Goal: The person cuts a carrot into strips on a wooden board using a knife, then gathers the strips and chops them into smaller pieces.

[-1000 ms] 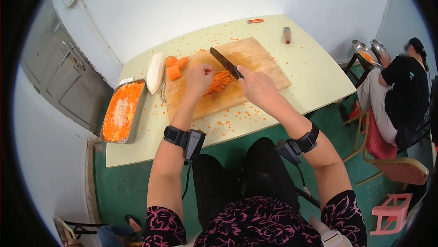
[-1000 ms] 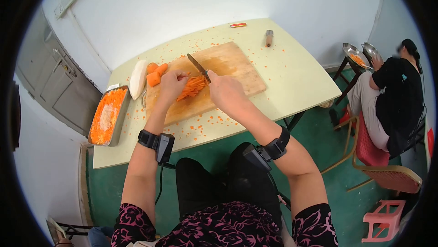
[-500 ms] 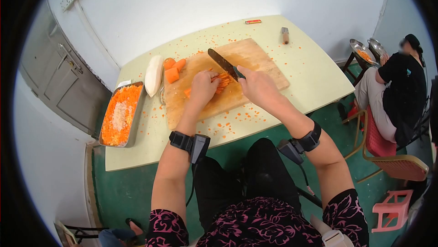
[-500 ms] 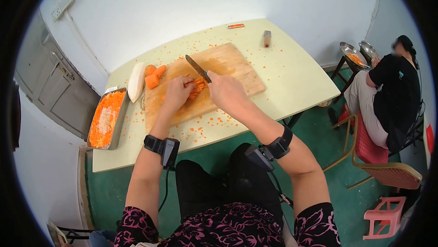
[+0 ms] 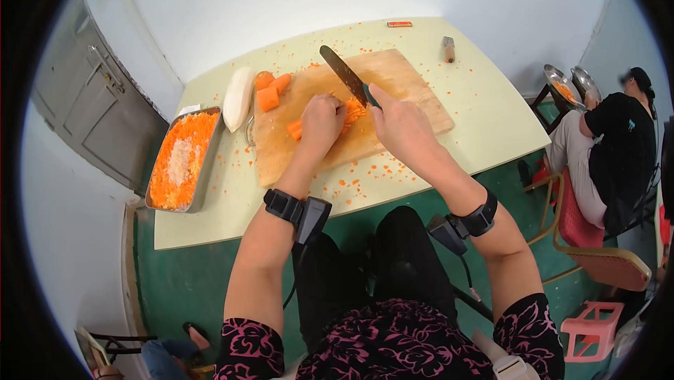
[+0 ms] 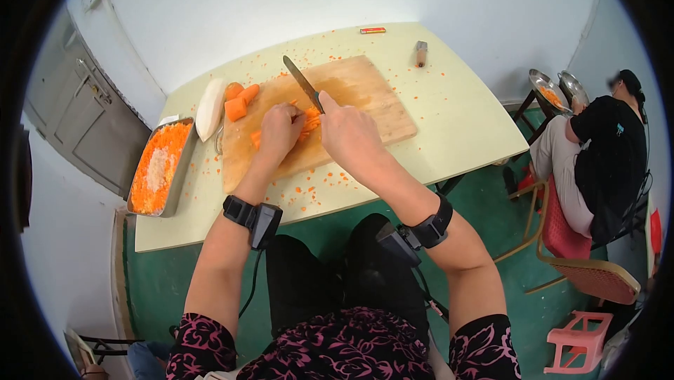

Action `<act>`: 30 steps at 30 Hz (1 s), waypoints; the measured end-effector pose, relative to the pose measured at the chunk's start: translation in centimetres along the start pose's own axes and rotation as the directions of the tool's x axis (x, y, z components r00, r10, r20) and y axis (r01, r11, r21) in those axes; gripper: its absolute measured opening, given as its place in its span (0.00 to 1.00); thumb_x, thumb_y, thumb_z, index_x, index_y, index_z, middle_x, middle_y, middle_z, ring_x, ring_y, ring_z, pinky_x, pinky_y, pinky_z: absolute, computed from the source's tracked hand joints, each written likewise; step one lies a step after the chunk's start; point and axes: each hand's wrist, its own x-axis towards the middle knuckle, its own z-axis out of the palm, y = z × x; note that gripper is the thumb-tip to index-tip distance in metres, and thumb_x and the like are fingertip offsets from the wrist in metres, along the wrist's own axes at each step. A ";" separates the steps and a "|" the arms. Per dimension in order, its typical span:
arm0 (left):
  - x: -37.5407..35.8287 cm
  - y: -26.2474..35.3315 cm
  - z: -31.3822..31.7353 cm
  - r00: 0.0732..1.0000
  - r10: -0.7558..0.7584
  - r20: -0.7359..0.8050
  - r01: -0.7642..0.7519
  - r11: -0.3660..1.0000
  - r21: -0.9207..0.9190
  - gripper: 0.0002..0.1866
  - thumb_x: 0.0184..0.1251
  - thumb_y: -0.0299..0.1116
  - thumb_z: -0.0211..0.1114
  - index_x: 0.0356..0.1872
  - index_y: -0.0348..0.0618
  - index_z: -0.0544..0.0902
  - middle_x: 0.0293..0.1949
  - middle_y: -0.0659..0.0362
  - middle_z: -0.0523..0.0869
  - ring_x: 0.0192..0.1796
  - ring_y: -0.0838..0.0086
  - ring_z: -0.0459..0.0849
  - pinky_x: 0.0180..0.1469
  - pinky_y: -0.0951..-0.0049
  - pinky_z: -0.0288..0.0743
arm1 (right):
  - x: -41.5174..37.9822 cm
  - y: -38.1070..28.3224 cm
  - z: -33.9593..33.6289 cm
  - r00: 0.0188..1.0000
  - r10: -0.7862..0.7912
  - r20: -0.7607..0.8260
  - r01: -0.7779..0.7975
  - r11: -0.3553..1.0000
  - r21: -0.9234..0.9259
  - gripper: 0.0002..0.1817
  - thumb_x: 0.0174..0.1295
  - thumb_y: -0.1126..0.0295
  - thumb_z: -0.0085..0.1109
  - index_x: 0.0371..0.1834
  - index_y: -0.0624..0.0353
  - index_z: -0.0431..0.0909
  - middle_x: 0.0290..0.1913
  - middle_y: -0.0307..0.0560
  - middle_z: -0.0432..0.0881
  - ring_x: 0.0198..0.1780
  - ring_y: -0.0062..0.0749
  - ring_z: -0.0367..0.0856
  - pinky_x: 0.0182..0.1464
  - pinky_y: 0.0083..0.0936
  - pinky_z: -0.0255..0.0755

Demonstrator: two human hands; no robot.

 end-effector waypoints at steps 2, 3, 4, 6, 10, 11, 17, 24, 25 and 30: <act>0.0 0.0 -0.1 1.000 0.014 0.002 -0.014 1.000 -0.003 0.04 0.48 0.25 0.64 0.21 0.35 0.82 0.27 0.50 0.82 0.34 0.58 0.78 0.39 0.64 0.73 | -0.2 0.1 0.4 1.000 0.002 -0.009 -0.002 1.000 -0.001 0.19 0.59 0.71 0.52 0.54 0.64 0.72 0.22 0.62 0.77 0.26 0.53 0.77 0.30 0.40 0.72; 0.2 0.3 -0.3 1.000 0.017 0.008 -0.017 1.000 -0.005 0.04 0.47 0.25 0.64 0.21 0.35 0.82 0.27 0.50 0.82 0.34 0.58 0.78 0.39 0.64 0.73 | -0.3 0.2 0.6 1.000 0.003 0.002 -0.003 1.000 -0.013 0.19 0.59 0.71 0.52 0.54 0.64 0.72 0.22 0.62 0.77 0.25 0.53 0.77 0.29 0.41 0.72; 0.2 0.5 -0.4 1.000 0.019 0.016 -0.019 1.000 -0.008 0.04 0.47 0.25 0.64 0.21 0.34 0.81 0.27 0.50 0.81 0.34 0.57 0.78 0.39 0.64 0.73 | -0.4 0.2 0.7 1.000 0.005 0.015 -0.005 1.000 -0.024 0.19 0.60 0.71 0.52 0.54 0.65 0.72 0.22 0.62 0.77 0.25 0.53 0.77 0.29 0.41 0.72; 0.0 0.4 -0.2 1.000 0.015 0.004 -0.015 1.000 -0.014 0.04 0.47 0.25 0.64 0.21 0.34 0.81 0.27 0.49 0.81 0.34 0.57 0.78 0.39 0.64 0.73 | -0.2 -0.1 -0.2 1.000 0.007 0.007 -0.007 1.000 -0.005 0.20 0.59 0.72 0.51 0.55 0.67 0.69 0.20 0.59 0.77 0.25 0.53 0.78 0.29 0.41 0.72; 0.0 0.2 0.1 0.999 0.007 -0.031 -0.009 0.999 -0.043 0.03 0.47 0.24 0.63 0.20 0.34 0.81 0.26 0.49 0.80 0.34 0.57 0.77 0.39 0.64 0.73 | -0.2 -0.3 -0.1 0.999 0.017 0.029 -0.015 0.999 -0.040 0.20 0.59 0.71 0.50 0.55 0.67 0.68 0.19 0.58 0.77 0.25 0.52 0.79 0.30 0.41 0.73; 0.1 0.2 0.1 1.000 -0.007 -0.008 0.007 0.999 -0.038 0.04 0.47 0.25 0.63 0.21 0.34 0.82 0.26 0.50 0.81 0.34 0.57 0.78 0.39 0.64 0.73 | -0.3 -0.2 0.1 0.998 0.020 0.051 -0.017 0.998 -0.063 0.20 0.60 0.71 0.50 0.55 0.67 0.69 0.20 0.58 0.77 0.25 0.52 0.79 0.30 0.40 0.73; 0.0 0.2 0.0 1.000 -0.022 0.010 0.022 0.999 -0.039 0.04 0.48 0.25 0.62 0.22 0.35 0.83 0.27 0.51 0.81 0.35 0.58 0.78 0.39 0.63 0.73 | -0.1 -0.1 0.0 0.993 0.076 0.086 -0.070 0.995 -0.072 0.21 0.61 0.69 0.50 0.57 0.64 0.69 0.23 0.57 0.79 0.28 0.50 0.80 0.31 0.40 0.74; -0.1 0.5 -0.6 0.999 0.013 0.051 -0.013 1.000 -0.002 0.04 0.49 0.24 0.61 0.23 0.33 0.83 0.29 0.49 0.81 0.36 0.57 0.79 0.39 0.63 0.74 | -0.3 -0.4 -0.2 0.995 0.063 0.079 -0.061 0.998 -0.033 0.22 0.60 0.70 0.51 0.58 0.65 0.68 0.23 0.57 0.79 0.28 0.49 0.80 0.31 0.40 0.74; -0.1 0.5 -0.6 0.998 0.013 0.057 -0.012 1.000 -0.012 0.05 0.49 0.24 0.61 0.23 0.33 0.82 0.29 0.48 0.82 0.36 0.57 0.79 0.39 0.63 0.74 | -0.3 -0.7 -0.4 0.997 0.057 0.059 -0.056 0.998 -0.010 0.22 0.60 0.70 0.51 0.57 0.65 0.68 0.22 0.57 0.79 0.27 0.50 0.80 0.30 0.40 0.73; -0.2 0.3 -0.7 0.997 0.065 0.044 -0.065 0.998 -0.004 0.04 0.47 0.23 0.62 0.22 0.31 0.82 0.30 0.48 0.82 0.36 0.57 0.79 0.40 0.63 0.75 | 0.0 -0.3 0.0 1.000 -0.007 0.025 0.008 0.999 -0.041 0.19 0.60 0.72 0.50 0.54 0.67 0.70 0.21 0.59 0.78 0.25 0.52 0.78 0.30 0.40 0.73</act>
